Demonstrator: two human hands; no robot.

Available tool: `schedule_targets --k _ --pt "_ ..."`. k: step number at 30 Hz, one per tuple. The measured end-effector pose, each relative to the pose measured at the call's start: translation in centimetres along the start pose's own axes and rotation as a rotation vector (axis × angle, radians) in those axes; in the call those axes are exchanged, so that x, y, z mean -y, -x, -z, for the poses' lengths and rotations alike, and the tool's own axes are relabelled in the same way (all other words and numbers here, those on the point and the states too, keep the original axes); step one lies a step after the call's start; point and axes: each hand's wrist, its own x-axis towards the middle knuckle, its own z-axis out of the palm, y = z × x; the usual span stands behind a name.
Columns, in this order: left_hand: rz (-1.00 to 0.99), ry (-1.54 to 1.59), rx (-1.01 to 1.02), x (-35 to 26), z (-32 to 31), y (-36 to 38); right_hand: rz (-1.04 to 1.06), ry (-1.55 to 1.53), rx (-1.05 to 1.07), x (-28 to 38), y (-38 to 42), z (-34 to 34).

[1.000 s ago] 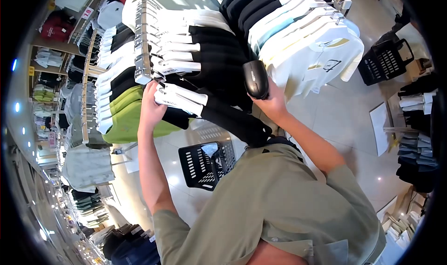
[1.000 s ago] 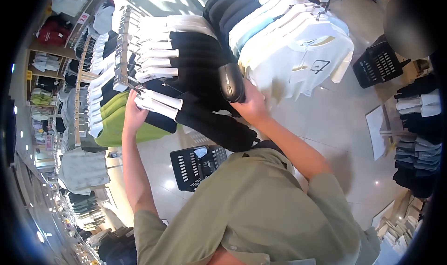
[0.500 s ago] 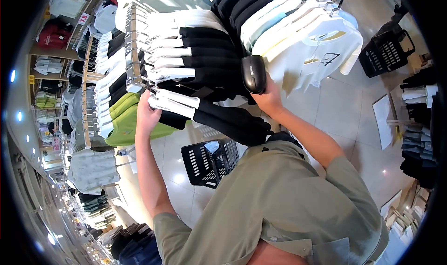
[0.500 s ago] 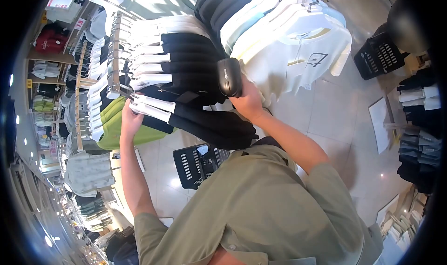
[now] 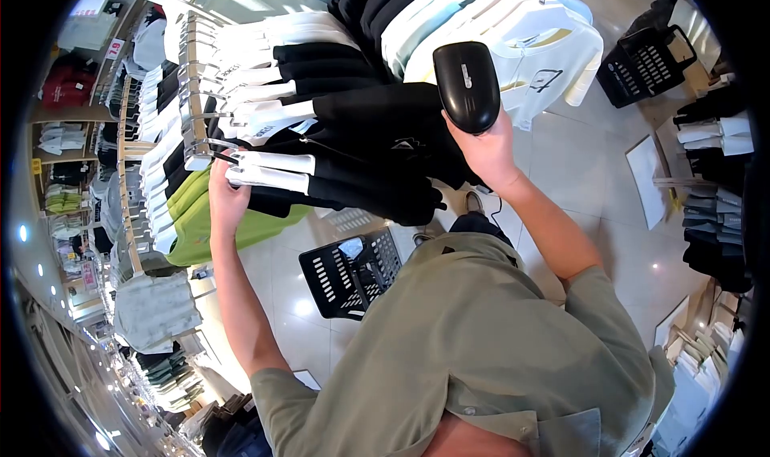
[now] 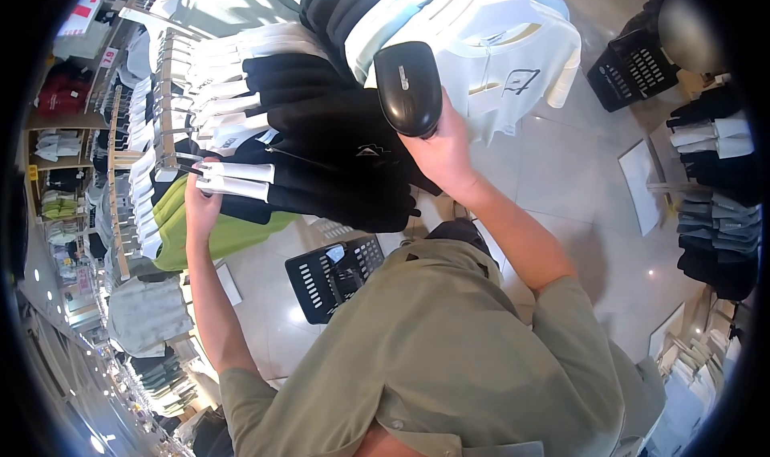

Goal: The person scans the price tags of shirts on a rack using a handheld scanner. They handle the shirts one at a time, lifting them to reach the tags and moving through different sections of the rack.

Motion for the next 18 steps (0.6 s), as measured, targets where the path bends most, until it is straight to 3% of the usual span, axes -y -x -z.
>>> schedule_targets --k 10,14,16,17,18 --pt "-0.096 -0.3 -0.253 -0.9 -2.0 1.8 -0.11 -0.039 0.164 0.0 -1.1 1.3" --pt "-0.169 -0.331 -0.448 -6.0 -3.1 2.8 -0.083 -0.071 0.176 -0.5 -1.6 0.9" --pt "-0.2 -0.276 -0.675 -5.8 -5.3 5.6 -0.115 -0.121 0.195 -0.9 -1.5 0.9" --pt "-0.254 -0.08 -0.781 -7.4 -7.5 6.6 -0.127 -0.108 0.2 -0.6 -1.6 0.9" --pt "-0.21 -0.002 -0.686 -8.7 -9.7 8.1 -0.141 -0.106 0.209 -0.4 -1.5 0.9"
